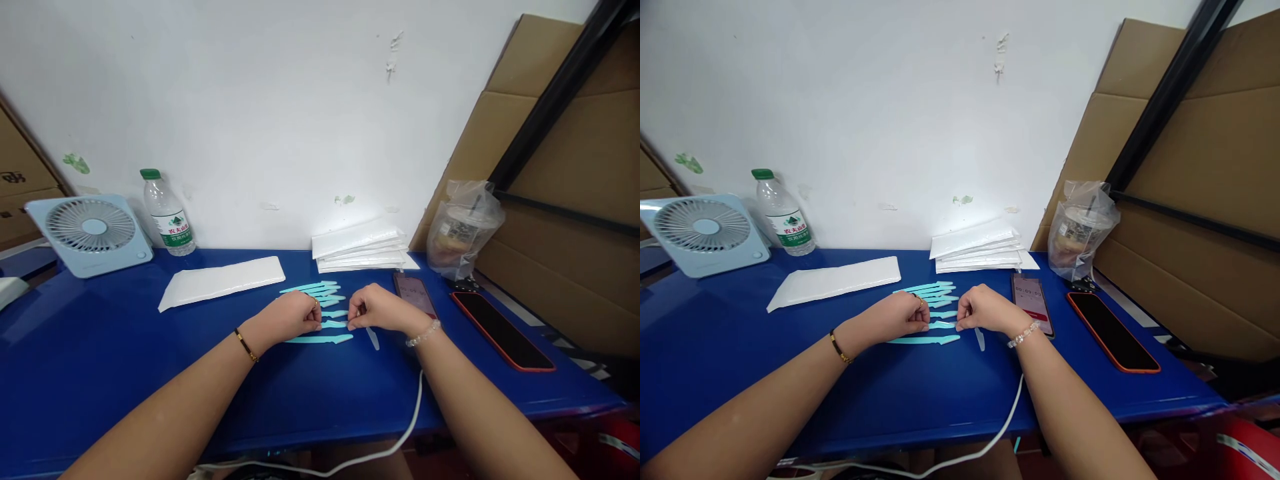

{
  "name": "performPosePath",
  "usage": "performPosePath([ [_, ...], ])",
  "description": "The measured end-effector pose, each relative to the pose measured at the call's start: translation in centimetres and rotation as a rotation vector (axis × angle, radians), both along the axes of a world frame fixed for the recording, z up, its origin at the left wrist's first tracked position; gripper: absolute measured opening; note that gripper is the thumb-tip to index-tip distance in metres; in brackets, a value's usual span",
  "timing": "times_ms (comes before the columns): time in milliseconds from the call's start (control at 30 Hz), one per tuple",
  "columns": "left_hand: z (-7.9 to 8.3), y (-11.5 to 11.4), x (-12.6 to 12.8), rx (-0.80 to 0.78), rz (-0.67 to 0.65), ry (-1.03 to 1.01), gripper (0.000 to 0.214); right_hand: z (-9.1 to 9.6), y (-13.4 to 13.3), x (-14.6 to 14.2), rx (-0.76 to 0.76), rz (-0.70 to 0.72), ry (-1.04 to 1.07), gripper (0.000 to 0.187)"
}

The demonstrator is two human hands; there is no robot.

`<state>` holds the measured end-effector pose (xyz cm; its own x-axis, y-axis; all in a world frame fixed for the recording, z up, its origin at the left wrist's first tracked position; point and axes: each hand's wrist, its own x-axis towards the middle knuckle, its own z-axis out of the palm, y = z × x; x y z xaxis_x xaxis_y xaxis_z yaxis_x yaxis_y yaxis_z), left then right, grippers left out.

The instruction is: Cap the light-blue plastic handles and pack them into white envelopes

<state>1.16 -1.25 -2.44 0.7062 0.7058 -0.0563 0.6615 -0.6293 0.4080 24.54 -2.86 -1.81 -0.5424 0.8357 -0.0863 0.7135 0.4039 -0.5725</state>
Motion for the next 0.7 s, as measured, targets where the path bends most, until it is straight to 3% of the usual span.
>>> performPosePath([
  [367,0.3,-0.5,0.8,-0.013,-0.003,0.012,0.014,-1.0,0.0,-1.9,0.046,-0.02,0.105,0.026],
  [533,0.7,-0.6,0.3,0.071,-0.011,-0.052,0.022,0.9,-0.6,-0.2,0.107,-0.108,0.1,0.031],
  [600,1.3,-0.9,0.0,0.076,-0.026,-0.063,0.03,1.9,-1.1,1.1,0.067,-0.153,0.041,0.034],
  [700,1.8,-1.3,-0.2,0.017,-0.088,-0.015,0.035,2.4,-1.6,2.2,-0.113,-0.127,-0.126,0.035],
])
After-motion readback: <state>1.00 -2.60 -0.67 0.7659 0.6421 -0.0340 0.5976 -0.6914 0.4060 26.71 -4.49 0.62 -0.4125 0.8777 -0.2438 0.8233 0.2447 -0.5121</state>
